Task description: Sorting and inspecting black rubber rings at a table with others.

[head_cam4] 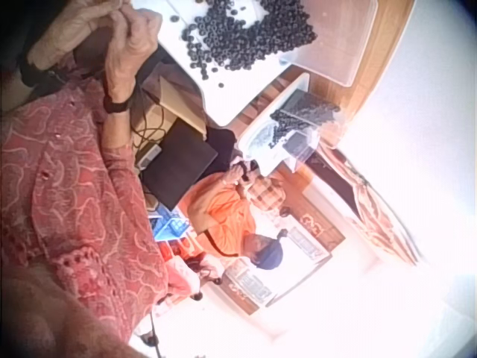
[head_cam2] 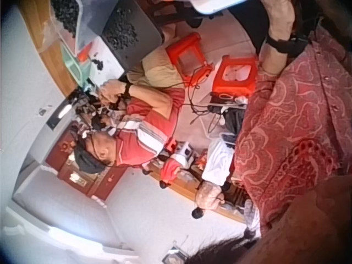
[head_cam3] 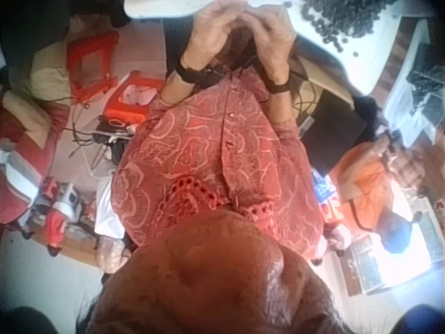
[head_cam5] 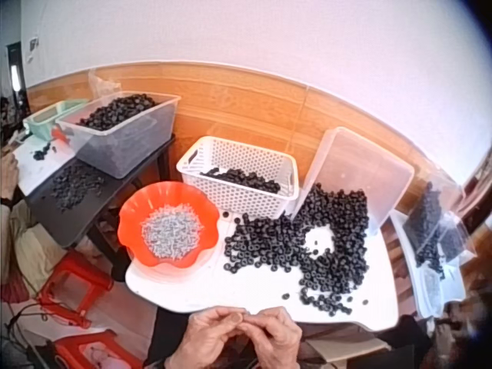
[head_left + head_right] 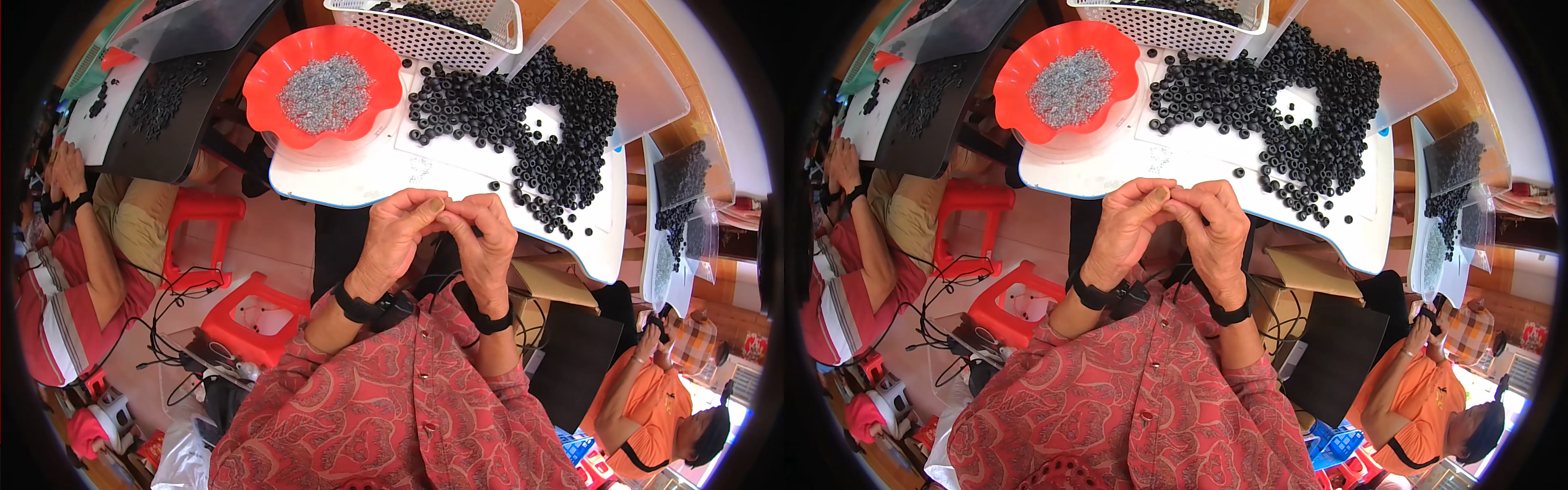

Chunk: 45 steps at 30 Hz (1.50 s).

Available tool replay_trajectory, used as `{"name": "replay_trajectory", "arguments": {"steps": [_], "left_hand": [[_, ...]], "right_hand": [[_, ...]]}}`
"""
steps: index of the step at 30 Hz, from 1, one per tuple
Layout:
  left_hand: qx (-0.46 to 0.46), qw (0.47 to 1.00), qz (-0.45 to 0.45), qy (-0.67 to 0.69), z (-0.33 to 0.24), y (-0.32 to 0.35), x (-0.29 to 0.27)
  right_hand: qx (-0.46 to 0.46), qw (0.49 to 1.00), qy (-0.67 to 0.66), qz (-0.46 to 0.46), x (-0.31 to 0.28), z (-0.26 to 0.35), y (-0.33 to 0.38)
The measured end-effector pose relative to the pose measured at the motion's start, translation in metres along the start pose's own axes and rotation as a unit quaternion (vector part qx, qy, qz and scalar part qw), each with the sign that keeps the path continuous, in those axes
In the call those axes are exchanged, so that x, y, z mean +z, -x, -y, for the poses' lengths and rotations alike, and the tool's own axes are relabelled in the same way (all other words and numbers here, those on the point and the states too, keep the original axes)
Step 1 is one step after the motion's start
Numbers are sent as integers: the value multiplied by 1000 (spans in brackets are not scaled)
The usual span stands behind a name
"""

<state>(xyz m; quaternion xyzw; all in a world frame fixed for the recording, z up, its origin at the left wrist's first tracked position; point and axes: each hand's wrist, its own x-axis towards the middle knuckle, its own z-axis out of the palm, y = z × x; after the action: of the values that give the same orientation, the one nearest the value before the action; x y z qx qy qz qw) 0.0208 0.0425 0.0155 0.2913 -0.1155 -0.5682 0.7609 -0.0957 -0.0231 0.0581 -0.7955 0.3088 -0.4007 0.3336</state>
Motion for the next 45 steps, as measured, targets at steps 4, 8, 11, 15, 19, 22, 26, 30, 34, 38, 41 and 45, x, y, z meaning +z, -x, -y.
{"name": "replay_trajectory", "arguments": {"steps": [4, 8, 11, 15, 19, 22, 26, 30, 34, 38, 41, 45], "left_hand": [[-7, 1000, 5, 7, 1, 1, 1], [6, 1000, 2, -5, 3, 1, -1], [9, 1000, 1, -10, 1, 1, -2], [6, 1000, 14, -16, -2, 1, -1], [23, 1000, 2, -17, -10, 5, 12], [71, 993, -9, -91, -15, 7, 16], [118, 982, 0, -147, -13, 6, 13], [174, 964, -19, -200, -12, 7, 14], [210, 941, -23, -262, -13, 6, 13], [233, 925, -22, -300, -16, 7, 12], [234, 917, -19, -321, -17, 7, 13], [203, 934, -29, -294, -17, 7, 13]], "right_hand": [[39, 999, -33, 10, 1, 0, 1], [20, 1000, -23, 5, 2, 0, 2], [24, 999, -32, 12, 3, 1, 2], [34, 998, -50, 20, 2, -1, 3], [82, 988, -134, 4, 4, -7, 8], [92, 984, -152, -4, 3, -4, 7], [85, 985, -151, -13, 4, 0, 7], [68, 994, -83, -8, 2, 6, 6], [104, 990, -94, 7, 2, 8, 9], [246, 940, -230, 46, -1, 12, 7], [244, 938, -245, 30, 0, 17, 5], [240, 941, -236, 27, 2, 15, 5]]}}
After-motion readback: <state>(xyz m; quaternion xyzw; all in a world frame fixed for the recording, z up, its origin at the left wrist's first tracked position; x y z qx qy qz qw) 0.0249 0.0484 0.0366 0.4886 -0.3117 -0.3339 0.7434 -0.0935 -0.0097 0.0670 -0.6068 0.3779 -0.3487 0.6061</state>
